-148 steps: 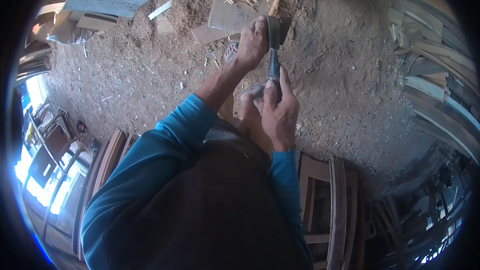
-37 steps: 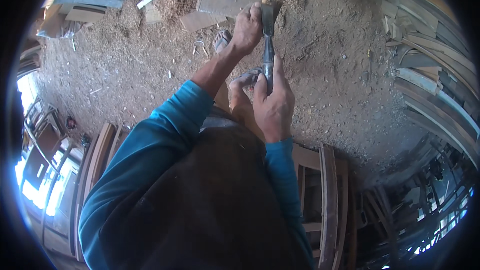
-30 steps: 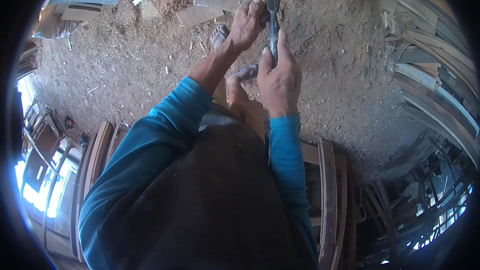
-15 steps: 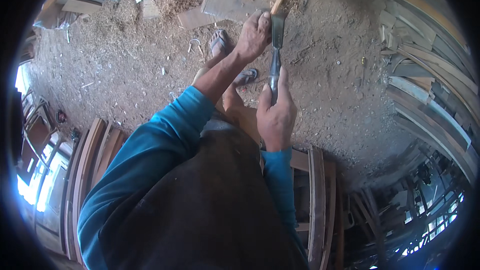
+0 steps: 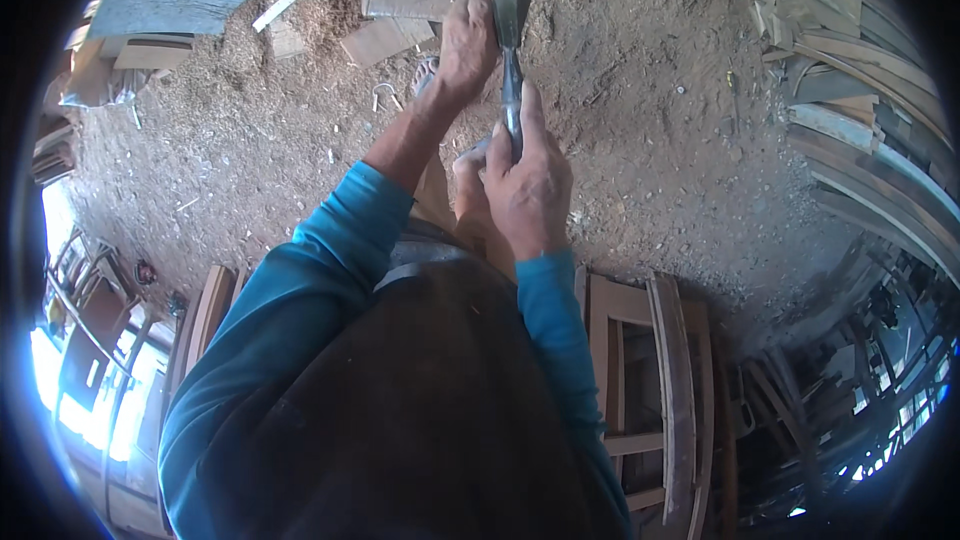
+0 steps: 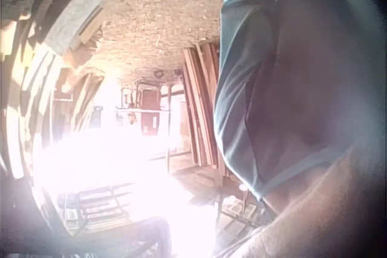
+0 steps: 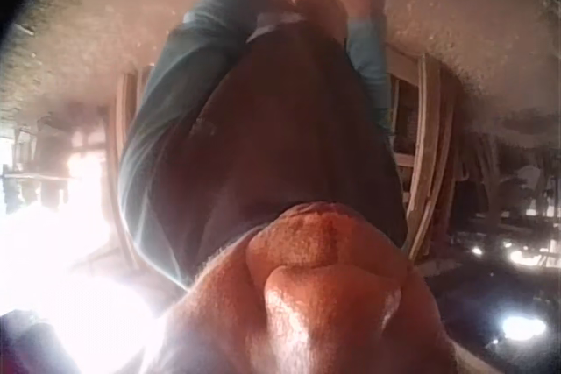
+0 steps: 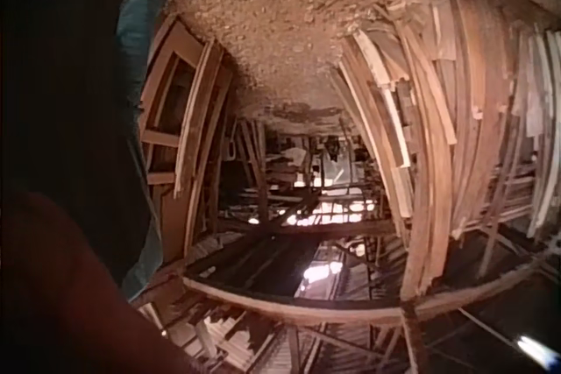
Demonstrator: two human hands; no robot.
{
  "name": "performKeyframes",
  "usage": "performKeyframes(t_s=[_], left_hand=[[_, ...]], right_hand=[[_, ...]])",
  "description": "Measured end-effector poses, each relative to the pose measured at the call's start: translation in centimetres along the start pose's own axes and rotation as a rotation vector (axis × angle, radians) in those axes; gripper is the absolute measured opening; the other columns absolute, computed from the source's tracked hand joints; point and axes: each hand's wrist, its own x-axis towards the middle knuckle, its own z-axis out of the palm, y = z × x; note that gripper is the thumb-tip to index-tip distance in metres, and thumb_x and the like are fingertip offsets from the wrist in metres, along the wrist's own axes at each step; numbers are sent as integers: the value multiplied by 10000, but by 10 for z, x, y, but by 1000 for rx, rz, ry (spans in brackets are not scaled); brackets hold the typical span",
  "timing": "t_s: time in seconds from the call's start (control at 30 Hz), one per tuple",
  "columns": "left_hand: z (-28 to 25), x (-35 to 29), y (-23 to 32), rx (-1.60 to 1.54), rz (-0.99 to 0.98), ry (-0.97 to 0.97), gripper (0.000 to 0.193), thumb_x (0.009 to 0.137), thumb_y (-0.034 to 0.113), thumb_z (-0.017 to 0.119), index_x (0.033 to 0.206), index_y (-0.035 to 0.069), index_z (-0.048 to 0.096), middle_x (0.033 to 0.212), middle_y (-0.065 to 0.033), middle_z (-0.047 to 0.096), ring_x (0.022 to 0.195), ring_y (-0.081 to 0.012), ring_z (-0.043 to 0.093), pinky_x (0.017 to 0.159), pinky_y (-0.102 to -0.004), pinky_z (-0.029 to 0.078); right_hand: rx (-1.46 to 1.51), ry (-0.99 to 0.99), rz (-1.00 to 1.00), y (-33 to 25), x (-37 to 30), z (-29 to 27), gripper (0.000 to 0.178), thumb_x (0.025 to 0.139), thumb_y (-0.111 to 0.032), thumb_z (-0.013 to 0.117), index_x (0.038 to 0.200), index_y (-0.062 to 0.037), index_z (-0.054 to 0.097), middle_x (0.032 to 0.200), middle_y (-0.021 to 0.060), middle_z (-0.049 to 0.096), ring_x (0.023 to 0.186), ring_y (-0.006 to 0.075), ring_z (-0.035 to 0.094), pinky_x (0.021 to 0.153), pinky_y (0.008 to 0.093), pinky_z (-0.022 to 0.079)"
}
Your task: The person carves a small piece of wood using a chisel and mallet.
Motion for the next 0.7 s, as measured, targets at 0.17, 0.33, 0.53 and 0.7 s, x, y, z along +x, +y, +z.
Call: performKeyframes(t_s=[0.17, 0.33, 0.53, 0.7], left_hand=[[4, 3, -7, -207, -84, -59, 465, 1147, 430, 406, 1084, -3, 567, 773, -74, 572, 692, -174, 578, 635, -363, 506], [1, 2, 1, -155, -81, -79, 483, 1135, 495, 403, 1106, 39, 558, 779, -49, 568, 701, -149, 572, 593, -349, 493], [-3, 6, 3, -92, 50, -39, 503, 1122, 525, 421, 1083, 40, 551, 778, -67, 565, 672, -157, 571, 563, -354, 491], [3, 3, 7, -311, -175, -87, 455, 1134, 460, 412, 1054, 35, 556, 756, -51, 562, 628, -153, 559, 544, -326, 485]], right_hand=[[63, -91, 79, 0, 2, -11, 541, 1012, -149, 611, 1510, 20, 487, 1085, 289, 727, 966, 456, 733, 809, 501, 583], [6, -31, -7, -8, 54, 5, 549, 1020, -170, 587, 1526, 6, 464, 1135, 305, 713, 1016, 473, 720, 830, 524, 579], [6, -48, -37, -12, 23, -7, 560, 1018, -176, 580, 1551, -60, 454, 1131, 316, 707, 1014, 487, 714, 829, 542, 573], [6, -142, 82, -25, 46, -20, 555, 1013, -165, 599, 1529, -6, 470, 1094, 302, 718, 976, 475, 726, 793, 532, 569]])
